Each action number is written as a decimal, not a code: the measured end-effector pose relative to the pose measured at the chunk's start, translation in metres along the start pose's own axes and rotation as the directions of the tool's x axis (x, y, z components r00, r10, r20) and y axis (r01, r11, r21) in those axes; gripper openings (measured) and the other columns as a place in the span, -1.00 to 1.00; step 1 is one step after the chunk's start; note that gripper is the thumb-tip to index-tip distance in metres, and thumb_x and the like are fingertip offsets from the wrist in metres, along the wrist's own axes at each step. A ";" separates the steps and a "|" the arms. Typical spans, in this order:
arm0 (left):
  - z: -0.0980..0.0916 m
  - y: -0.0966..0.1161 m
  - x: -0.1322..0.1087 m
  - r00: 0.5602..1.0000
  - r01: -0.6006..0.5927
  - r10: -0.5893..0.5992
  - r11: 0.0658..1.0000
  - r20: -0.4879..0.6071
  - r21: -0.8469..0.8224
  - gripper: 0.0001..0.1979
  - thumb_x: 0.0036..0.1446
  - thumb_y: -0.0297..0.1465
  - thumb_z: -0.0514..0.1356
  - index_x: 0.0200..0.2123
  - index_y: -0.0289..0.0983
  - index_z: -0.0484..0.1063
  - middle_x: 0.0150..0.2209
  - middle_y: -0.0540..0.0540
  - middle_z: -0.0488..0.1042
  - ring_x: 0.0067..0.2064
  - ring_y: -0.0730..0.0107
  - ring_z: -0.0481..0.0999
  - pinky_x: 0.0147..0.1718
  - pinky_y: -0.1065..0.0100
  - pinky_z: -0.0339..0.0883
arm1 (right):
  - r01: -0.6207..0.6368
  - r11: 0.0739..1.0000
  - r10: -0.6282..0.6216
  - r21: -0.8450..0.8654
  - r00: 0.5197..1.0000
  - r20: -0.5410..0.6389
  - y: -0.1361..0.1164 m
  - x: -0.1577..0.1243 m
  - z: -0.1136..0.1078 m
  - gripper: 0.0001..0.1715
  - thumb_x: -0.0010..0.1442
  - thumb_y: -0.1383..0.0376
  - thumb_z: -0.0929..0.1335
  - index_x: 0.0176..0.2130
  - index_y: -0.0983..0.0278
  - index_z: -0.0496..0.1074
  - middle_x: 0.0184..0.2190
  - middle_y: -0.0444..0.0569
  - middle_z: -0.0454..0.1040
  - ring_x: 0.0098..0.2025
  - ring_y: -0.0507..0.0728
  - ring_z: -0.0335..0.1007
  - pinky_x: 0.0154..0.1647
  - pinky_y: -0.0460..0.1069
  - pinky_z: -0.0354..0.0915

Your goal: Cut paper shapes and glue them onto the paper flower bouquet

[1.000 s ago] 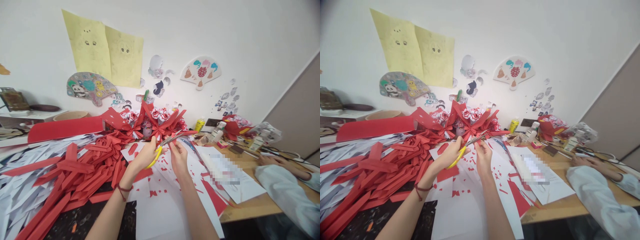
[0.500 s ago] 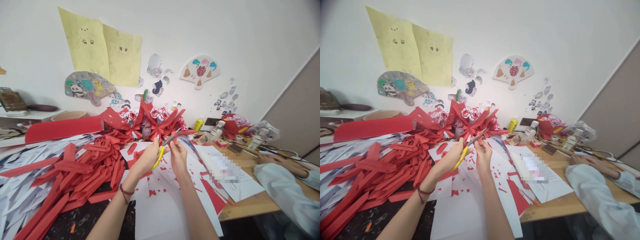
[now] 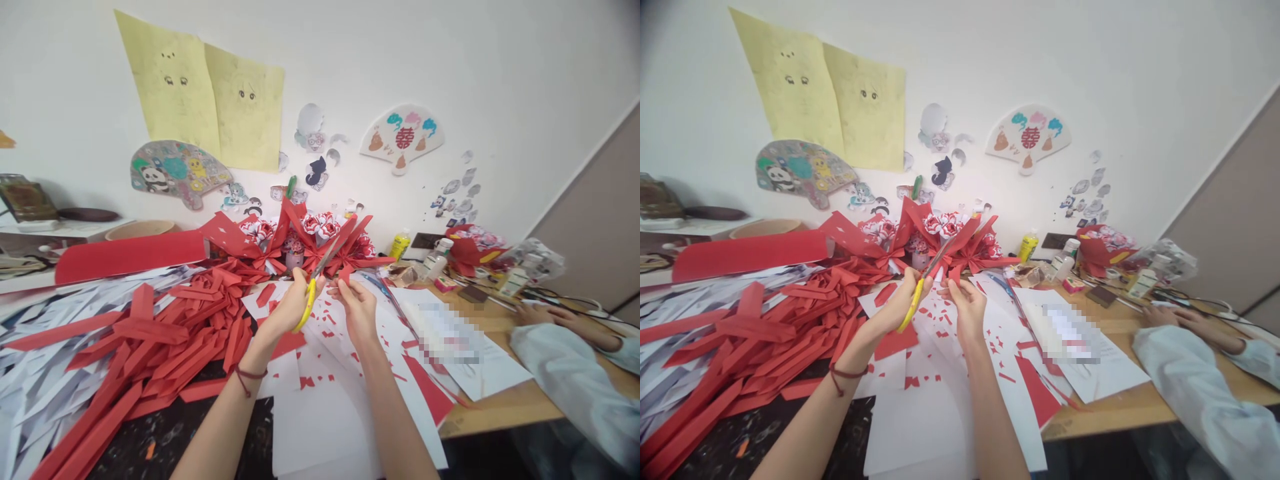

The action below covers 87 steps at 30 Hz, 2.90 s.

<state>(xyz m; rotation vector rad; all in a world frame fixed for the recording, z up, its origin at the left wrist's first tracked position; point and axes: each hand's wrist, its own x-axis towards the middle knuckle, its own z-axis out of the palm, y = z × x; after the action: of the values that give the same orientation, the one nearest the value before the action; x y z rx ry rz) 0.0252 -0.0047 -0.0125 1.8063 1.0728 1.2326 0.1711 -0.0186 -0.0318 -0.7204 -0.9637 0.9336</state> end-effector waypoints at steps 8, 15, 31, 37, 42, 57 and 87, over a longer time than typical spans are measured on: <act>0.003 0.011 0.005 0.986 -0.097 0.066 0.974 -0.152 -0.207 -0.64 0.12 -0.21 0.23 -0.26 -0.16 0.05 -0.22 -0.02 0.42 -0.28 0.45 0.41 -0.28 0.38 0.30 | -0.005 0.992 0.024 -0.123 0.987 0.157 -0.003 -0.004 0.002 -0.73 0.06 0.12 0.50 -0.36 0.28 0.57 -0.54 -0.11 0.49 -0.56 0.03 0.36 -0.51 -0.04 0.29; 0.000 0.010 0.003 0.993 -0.089 0.059 0.940 -0.101 -0.328 -0.62 0.07 -0.26 0.28 -0.30 -0.16 0.06 -0.33 0.06 0.40 -0.39 0.47 0.41 -0.38 0.40 0.29 | 0.015 0.990 0.005 -0.142 0.990 0.142 -0.004 -0.007 0.004 -0.74 0.07 0.13 0.49 -0.35 0.28 0.56 -0.57 -0.15 0.43 -0.56 0.02 0.29 -0.50 -0.04 0.23; -0.023 0.014 -0.006 0.990 -0.084 0.061 0.978 0.125 0.192 -0.60 0.14 -0.15 0.21 -0.18 -0.17 0.03 -0.41 0.10 0.19 -0.46 0.44 0.22 -0.46 0.39 0.13 | 0.120 0.989 -0.109 0.088 0.987 -0.122 -0.009 0.000 0.003 -0.72 0.06 0.16 0.50 -0.25 0.27 0.53 -0.28 -0.02 0.59 -0.20 0.16 0.53 0.01 0.15 0.34; -0.013 0.019 -0.009 0.964 -0.115 0.062 0.974 0.258 0.196 -0.66 0.21 -0.17 0.14 -0.26 -0.16 -0.02 -0.48 0.14 0.12 -0.46 0.42 0.13 -0.49 0.38 0.06 | 0.167 0.970 -0.163 0.177 0.986 -0.039 -0.013 -0.001 0.007 -0.75 0.11 0.19 0.48 -0.20 0.25 0.52 -0.12 0.02 0.57 0.01 0.20 0.47 0.18 0.21 0.27; -0.010 0.022 -0.010 0.960 -0.124 0.069 0.973 0.271 0.193 -0.66 0.21 -0.16 0.13 -0.27 -0.15 -0.04 -0.49 0.15 0.10 -0.46 0.43 0.11 -0.48 0.38 0.06 | 0.147 0.975 -0.154 0.167 0.988 0.028 -0.016 -0.003 0.008 -0.74 0.13 0.17 0.46 -0.19 0.23 0.50 -0.07 0.04 0.55 0.04 0.23 0.45 0.18 0.23 0.27; -0.010 0.021 -0.008 0.964 -0.147 0.091 0.966 0.251 0.214 -0.65 0.24 -0.14 0.09 -0.30 -0.14 -0.07 -0.50 0.16 0.08 -0.48 0.45 0.08 -0.51 0.39 0.02 | 0.154 0.967 -0.165 0.201 0.985 0.041 -0.013 -0.003 0.007 -0.80 0.12 0.22 0.48 -0.22 0.24 0.52 -0.12 0.01 0.59 0.03 0.23 0.48 0.23 0.23 0.24; -0.007 0.018 -0.008 0.969 -0.125 0.069 0.965 0.239 0.230 -0.63 0.22 -0.08 0.10 -0.30 -0.15 -0.05 -0.46 0.11 0.14 -0.45 0.40 0.14 -0.49 0.38 0.04 | 0.175 0.960 -0.187 0.218 0.982 0.037 -0.013 -0.004 0.006 -0.79 0.16 0.25 0.46 -0.16 0.24 0.53 -0.09 0.00 0.58 0.01 0.20 0.49 0.26 0.23 0.20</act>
<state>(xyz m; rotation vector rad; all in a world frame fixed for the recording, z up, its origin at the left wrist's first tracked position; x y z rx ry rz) 0.0216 -0.0185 0.0020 2.1525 1.0489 0.9486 0.1694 -0.0271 -0.0196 -0.4183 -0.9456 0.8839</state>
